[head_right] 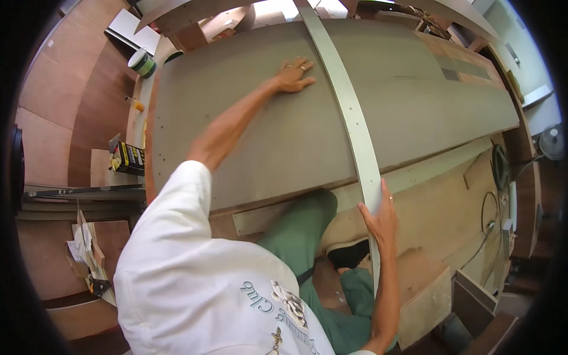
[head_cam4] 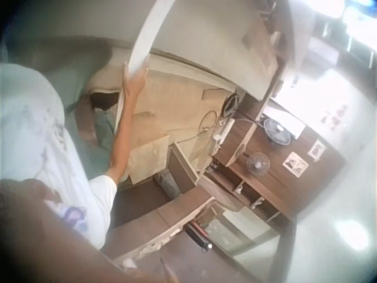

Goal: The person positions a straight edge over a piece of veneer and cuts it using a utility knife before picking up the cut piece and moving it to a shelf.

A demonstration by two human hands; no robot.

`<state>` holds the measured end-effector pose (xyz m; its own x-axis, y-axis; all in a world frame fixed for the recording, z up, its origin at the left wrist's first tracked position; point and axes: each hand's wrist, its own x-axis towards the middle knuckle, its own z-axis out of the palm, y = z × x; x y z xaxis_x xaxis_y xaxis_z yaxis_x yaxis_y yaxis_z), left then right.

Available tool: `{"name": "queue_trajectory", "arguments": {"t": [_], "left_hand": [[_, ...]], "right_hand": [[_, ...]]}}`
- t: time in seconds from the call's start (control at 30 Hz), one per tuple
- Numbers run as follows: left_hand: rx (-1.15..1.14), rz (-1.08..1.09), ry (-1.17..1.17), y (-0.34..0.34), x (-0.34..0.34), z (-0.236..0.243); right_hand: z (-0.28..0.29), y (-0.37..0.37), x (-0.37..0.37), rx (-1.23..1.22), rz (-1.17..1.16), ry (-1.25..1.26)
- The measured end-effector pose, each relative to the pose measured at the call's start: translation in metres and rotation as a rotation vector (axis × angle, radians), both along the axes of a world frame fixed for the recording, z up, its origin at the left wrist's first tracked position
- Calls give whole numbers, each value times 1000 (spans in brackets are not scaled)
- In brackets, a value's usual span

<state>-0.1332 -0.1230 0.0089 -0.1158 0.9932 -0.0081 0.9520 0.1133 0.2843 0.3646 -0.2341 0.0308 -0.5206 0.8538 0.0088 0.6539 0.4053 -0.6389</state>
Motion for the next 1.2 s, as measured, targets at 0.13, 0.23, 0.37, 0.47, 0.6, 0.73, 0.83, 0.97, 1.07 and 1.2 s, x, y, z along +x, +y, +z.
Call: {"name": "queue_trajectory", "arguments": {"t": [0.13, 0.23, 0.37, 0.47, 0.6, 0.73, 0.83, 0.97, 1.07, 1.2], "left_hand": [[411, -94, -274, -76, 33, 6], [238, -87, -646, -222, 103, 38], [-172, 280, -1564, -383, 190, 2], [129, 783, -1836, -448, 199, -77], [661, 1157, -1909, -512, 148, -121], [913, 1310, -2037, -559, 113, -104], [961, 1024, -2213, -583, 103, -77], [1025, 643, -2459, -580, 107, -80], [962, 460, -2442, -568, 99, -86], [994, 278, -2520, -548, 89, -86]], "right_hand": [[-13, 16, 22, 55, -9, -7], [-18, 27, 28, 69, -40, -55], [-9, 27, 18, 20, -53, -16], [16, 39, 24, 124, 3, -47], [50, 46, 70, 267, 26, -132], [110, 40, 120, 342, -20, -175], [141, 33, 119, 366, -51, -273], [140, 13, 167, 347, -138, -296], [118, -27, 206, 254, -286, -234], [60, -93, 213, 217, -462, -115]]}}
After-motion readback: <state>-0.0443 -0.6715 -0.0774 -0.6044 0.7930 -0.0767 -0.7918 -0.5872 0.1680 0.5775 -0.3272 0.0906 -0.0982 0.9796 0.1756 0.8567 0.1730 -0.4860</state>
